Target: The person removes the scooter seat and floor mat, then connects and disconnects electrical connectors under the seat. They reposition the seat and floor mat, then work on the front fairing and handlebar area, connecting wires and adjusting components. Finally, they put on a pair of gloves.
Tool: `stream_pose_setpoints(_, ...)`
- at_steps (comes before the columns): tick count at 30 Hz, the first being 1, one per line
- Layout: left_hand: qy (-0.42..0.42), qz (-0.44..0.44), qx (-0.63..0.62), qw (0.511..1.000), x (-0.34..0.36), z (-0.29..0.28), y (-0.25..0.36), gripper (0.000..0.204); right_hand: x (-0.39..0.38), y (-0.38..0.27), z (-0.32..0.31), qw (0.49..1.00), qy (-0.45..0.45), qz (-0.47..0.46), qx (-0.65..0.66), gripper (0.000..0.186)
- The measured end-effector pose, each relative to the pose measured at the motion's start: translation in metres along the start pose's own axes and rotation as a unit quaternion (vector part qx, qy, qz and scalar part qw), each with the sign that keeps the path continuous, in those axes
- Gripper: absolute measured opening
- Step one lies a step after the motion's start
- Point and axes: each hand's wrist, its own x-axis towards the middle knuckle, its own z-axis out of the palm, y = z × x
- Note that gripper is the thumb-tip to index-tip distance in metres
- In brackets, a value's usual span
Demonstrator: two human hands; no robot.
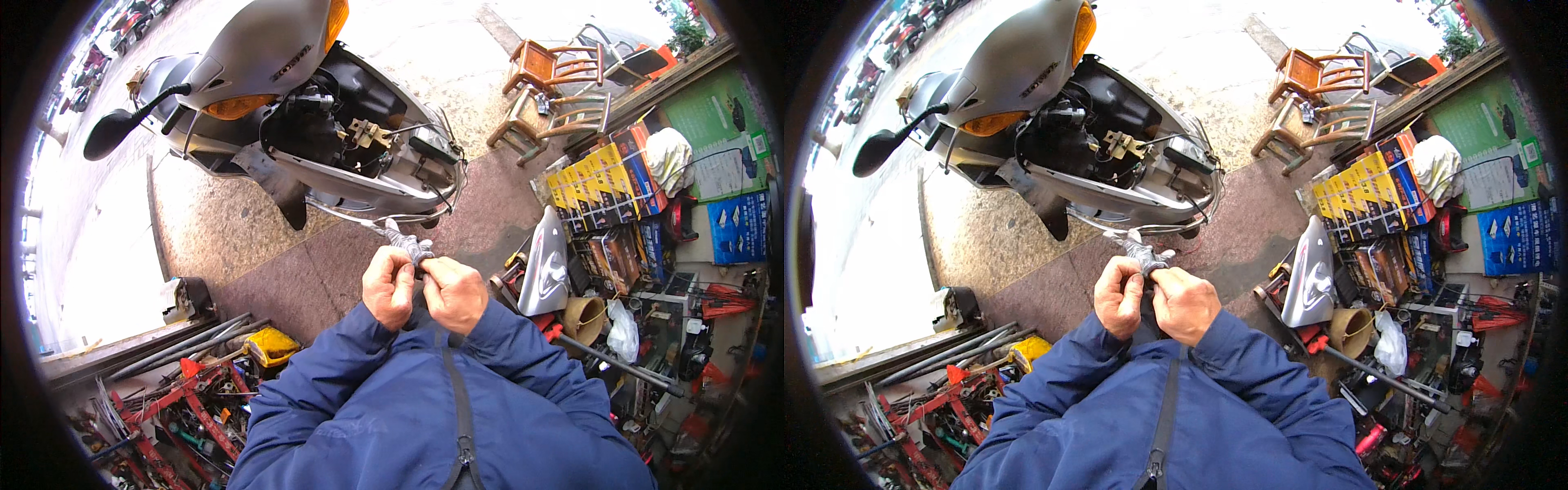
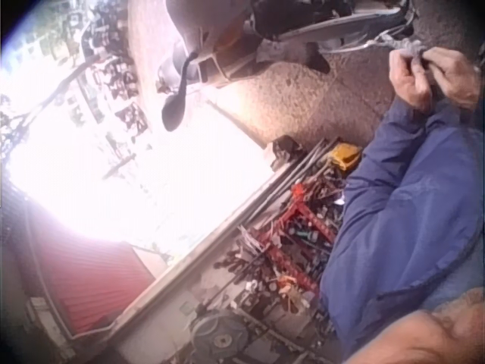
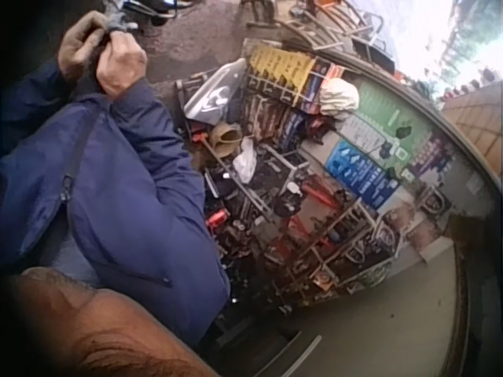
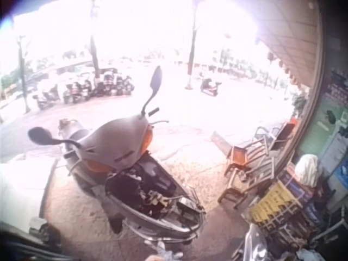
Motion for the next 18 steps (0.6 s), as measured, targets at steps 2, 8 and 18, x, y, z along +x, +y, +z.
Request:
stream_pose_setpoints(2,-0.009,-0.004,-0.003,1.000,0.000,0.002,0.005,0.004,0.003,0.006,0.004,0.995,-0.078,0.055,-0.019,0.018)
stream_pose_setpoints(8,-0.132,-0.180,-0.195,0.955,0.001,-0.005,0.007,0.001,0.022,0.034,0.000,0.947,-0.120,0.216,0.207,0.023)
stream_pose_setpoints(18,-0.210,-0.122,-0.026,0.970,-0.017,0.017,0.008,0.015,0.060,0.025,-0.015,0.660,0.178,0.261,0.681,0.038)
